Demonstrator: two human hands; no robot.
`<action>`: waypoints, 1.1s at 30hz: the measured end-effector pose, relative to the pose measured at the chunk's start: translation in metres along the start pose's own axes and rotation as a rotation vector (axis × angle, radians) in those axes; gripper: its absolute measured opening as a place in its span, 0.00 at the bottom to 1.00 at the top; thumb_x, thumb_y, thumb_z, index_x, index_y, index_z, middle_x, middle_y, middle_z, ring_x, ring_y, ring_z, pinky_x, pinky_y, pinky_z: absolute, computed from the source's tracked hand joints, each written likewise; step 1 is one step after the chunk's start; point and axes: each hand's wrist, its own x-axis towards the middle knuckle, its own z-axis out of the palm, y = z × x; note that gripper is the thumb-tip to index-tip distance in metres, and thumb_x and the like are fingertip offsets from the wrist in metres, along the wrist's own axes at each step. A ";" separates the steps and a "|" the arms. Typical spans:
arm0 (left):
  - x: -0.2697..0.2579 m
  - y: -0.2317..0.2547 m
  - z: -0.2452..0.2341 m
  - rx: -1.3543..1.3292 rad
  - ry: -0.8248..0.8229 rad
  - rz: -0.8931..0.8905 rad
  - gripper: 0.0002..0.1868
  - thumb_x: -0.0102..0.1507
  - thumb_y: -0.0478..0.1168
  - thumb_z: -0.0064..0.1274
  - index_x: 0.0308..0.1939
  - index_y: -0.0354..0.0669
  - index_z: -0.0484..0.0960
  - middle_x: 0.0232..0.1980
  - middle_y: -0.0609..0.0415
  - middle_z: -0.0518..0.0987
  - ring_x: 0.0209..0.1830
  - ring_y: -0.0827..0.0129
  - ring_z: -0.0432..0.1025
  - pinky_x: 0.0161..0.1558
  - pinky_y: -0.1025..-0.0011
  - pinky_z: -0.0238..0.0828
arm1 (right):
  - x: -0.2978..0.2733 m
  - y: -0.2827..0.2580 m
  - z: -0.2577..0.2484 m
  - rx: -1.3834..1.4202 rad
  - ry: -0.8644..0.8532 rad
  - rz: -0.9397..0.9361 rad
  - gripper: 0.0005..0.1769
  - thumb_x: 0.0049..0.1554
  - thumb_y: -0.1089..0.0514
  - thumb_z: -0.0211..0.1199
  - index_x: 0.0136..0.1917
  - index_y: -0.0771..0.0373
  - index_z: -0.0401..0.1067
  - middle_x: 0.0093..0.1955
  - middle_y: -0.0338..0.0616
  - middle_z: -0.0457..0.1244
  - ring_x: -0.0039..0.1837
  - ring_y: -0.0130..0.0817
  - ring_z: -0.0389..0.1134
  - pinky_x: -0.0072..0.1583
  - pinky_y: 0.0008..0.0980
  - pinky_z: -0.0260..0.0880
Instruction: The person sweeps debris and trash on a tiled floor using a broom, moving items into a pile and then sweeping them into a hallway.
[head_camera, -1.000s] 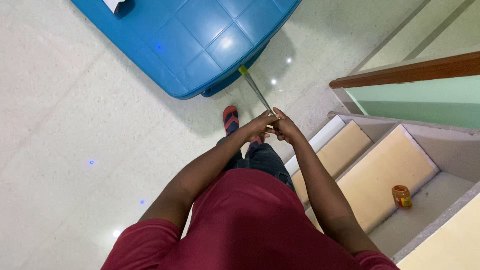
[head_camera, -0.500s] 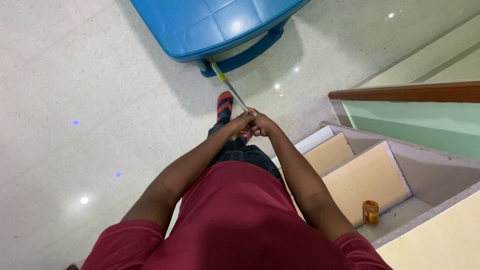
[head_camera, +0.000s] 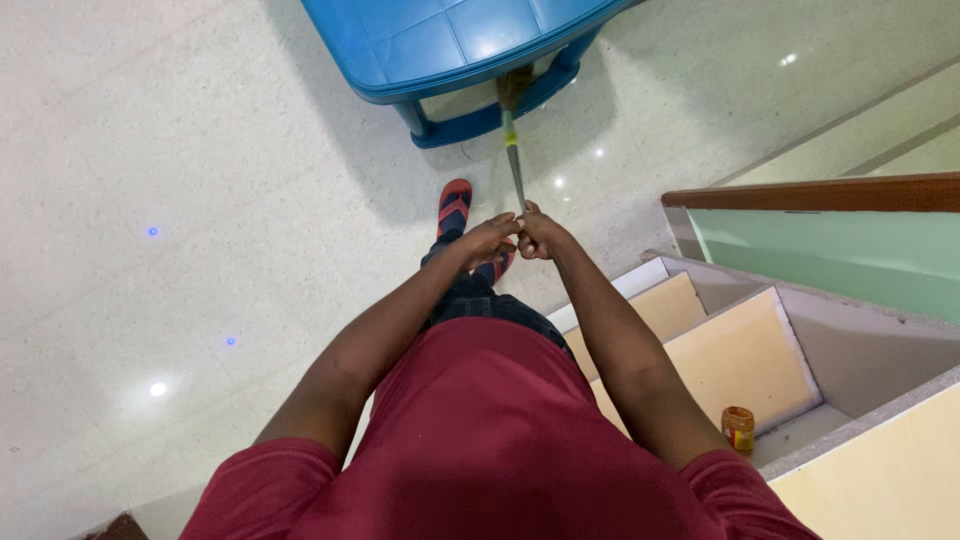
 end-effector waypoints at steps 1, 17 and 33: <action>-0.001 0.001 0.004 0.009 -0.005 0.001 0.54 0.58 0.66 0.48 0.80 0.49 0.42 0.80 0.43 0.58 0.76 0.47 0.61 0.69 0.48 0.57 | -0.007 -0.007 -0.015 -0.003 -0.077 -0.040 0.47 0.61 0.65 0.44 0.83 0.31 0.31 0.32 0.36 0.50 0.27 0.23 0.46 0.28 0.23 0.45; 0.003 -0.024 0.028 0.220 -0.094 -0.059 0.49 0.62 0.70 0.42 0.81 0.53 0.49 0.73 0.40 0.68 0.69 0.44 0.67 0.64 0.49 0.64 | -0.035 0.033 -0.033 0.170 0.052 -0.049 0.37 0.63 0.62 0.43 0.79 0.32 0.40 0.33 0.37 0.51 0.27 0.23 0.46 0.28 0.23 0.44; 0.016 0.021 0.107 0.072 -0.207 0.357 0.49 0.67 0.72 0.49 0.81 0.43 0.62 0.46 0.51 0.72 0.48 0.66 0.68 0.61 0.65 0.66 | -0.164 0.025 -0.025 0.852 -0.069 -0.447 0.06 0.63 0.61 0.48 0.45 0.63 0.64 0.28 0.36 0.54 0.26 0.23 0.51 0.27 0.24 0.49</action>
